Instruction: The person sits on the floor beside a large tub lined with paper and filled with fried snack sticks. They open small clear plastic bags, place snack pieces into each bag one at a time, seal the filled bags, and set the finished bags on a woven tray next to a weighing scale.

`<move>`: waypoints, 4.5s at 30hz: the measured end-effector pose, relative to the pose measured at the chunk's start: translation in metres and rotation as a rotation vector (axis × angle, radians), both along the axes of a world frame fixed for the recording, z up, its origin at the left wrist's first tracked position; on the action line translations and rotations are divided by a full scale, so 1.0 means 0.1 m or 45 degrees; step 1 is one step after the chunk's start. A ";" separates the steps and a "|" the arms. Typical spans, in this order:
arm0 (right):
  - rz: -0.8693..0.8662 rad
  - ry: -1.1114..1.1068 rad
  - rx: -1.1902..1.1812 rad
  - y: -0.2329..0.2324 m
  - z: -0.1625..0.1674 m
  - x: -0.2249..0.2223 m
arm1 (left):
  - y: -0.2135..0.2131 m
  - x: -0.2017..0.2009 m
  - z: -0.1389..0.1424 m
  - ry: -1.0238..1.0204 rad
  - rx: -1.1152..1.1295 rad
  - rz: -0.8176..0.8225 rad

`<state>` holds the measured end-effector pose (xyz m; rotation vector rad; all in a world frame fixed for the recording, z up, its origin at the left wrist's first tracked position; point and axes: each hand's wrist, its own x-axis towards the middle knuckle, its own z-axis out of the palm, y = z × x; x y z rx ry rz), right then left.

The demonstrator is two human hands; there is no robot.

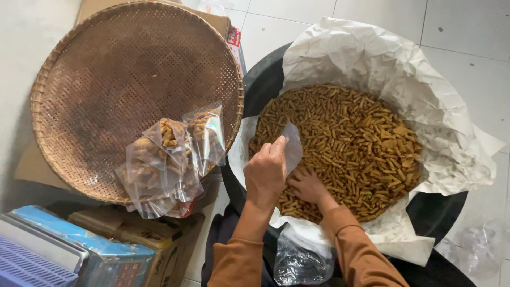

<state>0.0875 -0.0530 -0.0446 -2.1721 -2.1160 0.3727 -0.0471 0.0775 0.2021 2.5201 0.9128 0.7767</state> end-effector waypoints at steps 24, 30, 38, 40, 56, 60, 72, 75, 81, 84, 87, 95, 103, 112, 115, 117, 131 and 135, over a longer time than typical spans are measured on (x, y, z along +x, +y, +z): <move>-0.564 0.360 -0.245 -0.24 0.00 -0.30 | -0.28 0.28 -0.10 0.064 -0.068 -0.074; -0.493 0.435 -0.246 -0.43 0.16 -0.52 | -0.30 0.32 -0.14 0.108 -0.052 -0.092; -0.801 0.799 -0.077 -0.59 0.09 -0.30 | -0.32 0.29 -0.30 0.102 -0.104 -0.152; -1.280 1.703 -0.080 -0.69 0.14 -0.18 | -0.34 0.29 -0.37 0.130 -0.126 -0.178; -0.834 2.202 1.039 -0.41 2.28 -0.18 | -0.52 0.39 -0.53 0.132 -0.264 -0.315; -0.902 1.811 0.924 -0.47 2.27 -0.18 | -0.47 0.41 -0.55 0.111 -0.371 -0.249; -0.781 1.337 0.799 -0.64 2.61 -0.02 | -0.46 0.37 -0.33 0.129 -0.412 -0.179; -0.928 1.311 0.959 -0.68 2.11 0.37 | -0.48 0.32 -0.23 0.154 -0.268 -0.123; -1.652 1.274 0.185 -0.67 0.51 0.77 | -0.41 0.26 -0.15 0.186 -0.088 -0.056; -1.605 0.773 -0.572 -0.82 0.09 0.34 | -0.38 0.20 -0.16 0.049 -0.074 -0.115; -1.443 0.508 -0.818 -0.60 -0.01 -0.20 | -0.37 0.18 -0.16 -0.004 -0.116 -0.125; -0.976 0.506 -0.611 -0.28 0.29 -0.61 | -0.39 0.19 -0.08 -0.061 -0.253 -0.257; -0.999 0.963 -0.213 -0.58 0.00 -0.38 | -0.30 0.19 -0.24 -0.200 -0.294 -0.392; -1.151 2.642 0.601 -0.78 0.81 0.38 | -0.28 0.20 -0.38 -0.185 -0.257 -0.389; -0.912 2.562 0.869 -0.71 1.57 0.45 | -0.30 0.24 -0.40 -0.165 -0.262 -0.386; -0.830 2.383 0.910 -0.64 2.03 0.38 | -0.33 0.27 -0.40 -0.156 -0.304 -0.379; -0.547 1.754 0.725 -0.29 2.77 -0.10 | -0.34 0.31 -0.47 -0.185 -0.354 -0.351; -0.610 1.688 0.903 -0.41 2.53 0.09 | -0.34 0.30 -0.49 -0.174 -0.365 -0.352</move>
